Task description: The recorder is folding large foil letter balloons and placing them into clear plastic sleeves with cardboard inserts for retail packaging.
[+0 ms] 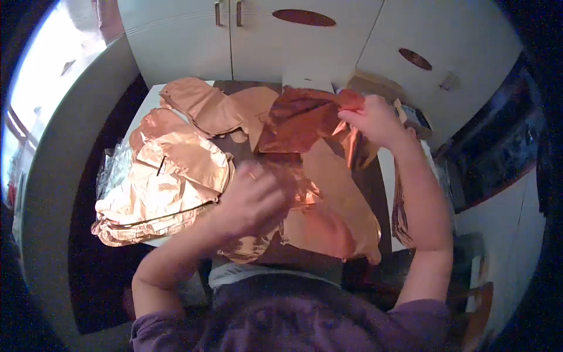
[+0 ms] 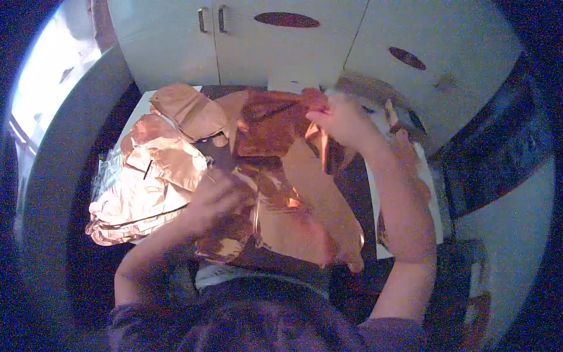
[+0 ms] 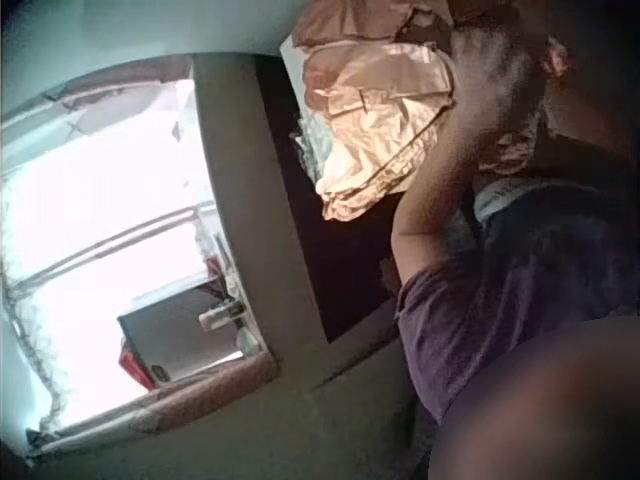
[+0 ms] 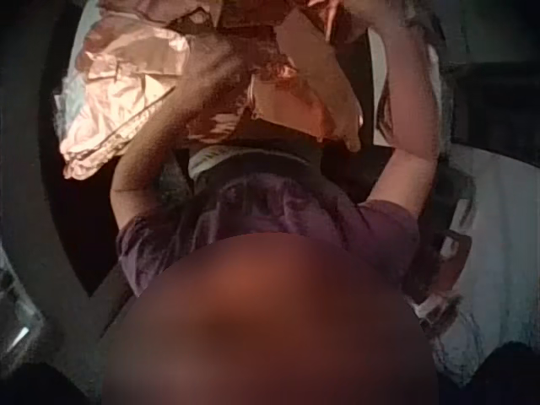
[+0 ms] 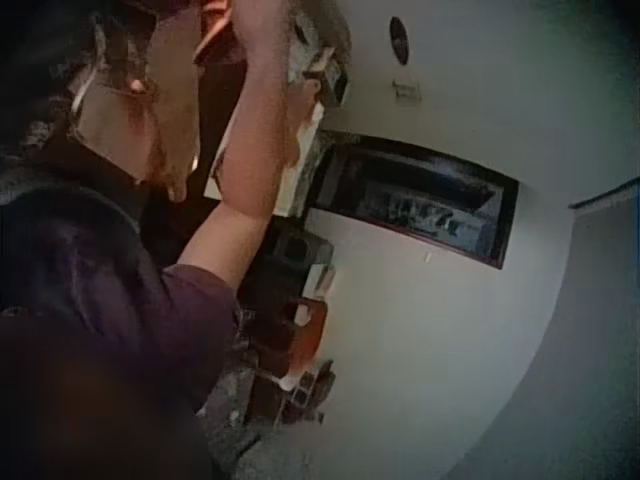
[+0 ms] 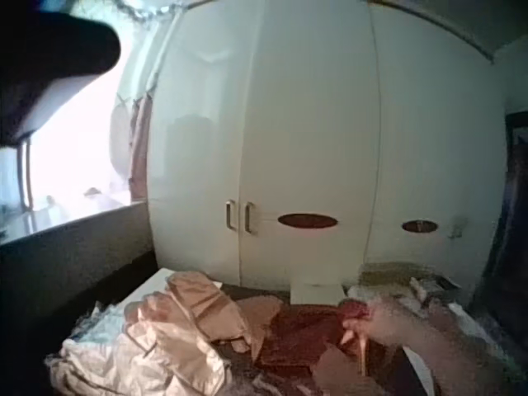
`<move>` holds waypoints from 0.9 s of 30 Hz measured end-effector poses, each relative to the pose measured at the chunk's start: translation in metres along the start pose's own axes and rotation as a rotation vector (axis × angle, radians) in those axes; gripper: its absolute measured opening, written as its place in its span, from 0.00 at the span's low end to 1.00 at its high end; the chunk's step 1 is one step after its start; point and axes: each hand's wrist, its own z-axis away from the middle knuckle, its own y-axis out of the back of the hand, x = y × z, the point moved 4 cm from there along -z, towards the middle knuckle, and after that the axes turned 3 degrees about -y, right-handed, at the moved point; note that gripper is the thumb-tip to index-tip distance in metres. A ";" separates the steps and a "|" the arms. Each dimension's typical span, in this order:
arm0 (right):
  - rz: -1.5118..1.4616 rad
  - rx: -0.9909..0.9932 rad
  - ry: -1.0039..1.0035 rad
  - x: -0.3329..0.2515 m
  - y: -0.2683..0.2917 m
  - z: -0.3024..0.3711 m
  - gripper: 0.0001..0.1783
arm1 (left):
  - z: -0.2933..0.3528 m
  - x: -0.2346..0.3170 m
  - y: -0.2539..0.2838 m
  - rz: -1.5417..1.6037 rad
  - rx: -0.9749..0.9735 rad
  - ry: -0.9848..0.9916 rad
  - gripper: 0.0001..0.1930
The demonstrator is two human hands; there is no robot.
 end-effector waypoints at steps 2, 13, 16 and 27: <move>-0.052 0.051 0.043 0.001 0.004 0.017 0.12 | 0.033 0.009 -0.050 0.073 -0.163 0.112 0.21; 0.475 0.239 0.695 0.031 -0.112 0.186 0.14 | 0.064 0.008 -0.093 0.102 -0.411 0.194 0.32; 0.499 0.248 0.646 0.041 -0.130 0.193 0.14 | 0.064 0.009 -0.093 0.150 -0.410 0.253 0.32; 0.491 0.134 0.613 0.040 -0.142 0.211 0.13 | 0.058 -0.012 -0.067 0.098 -0.166 0.331 0.19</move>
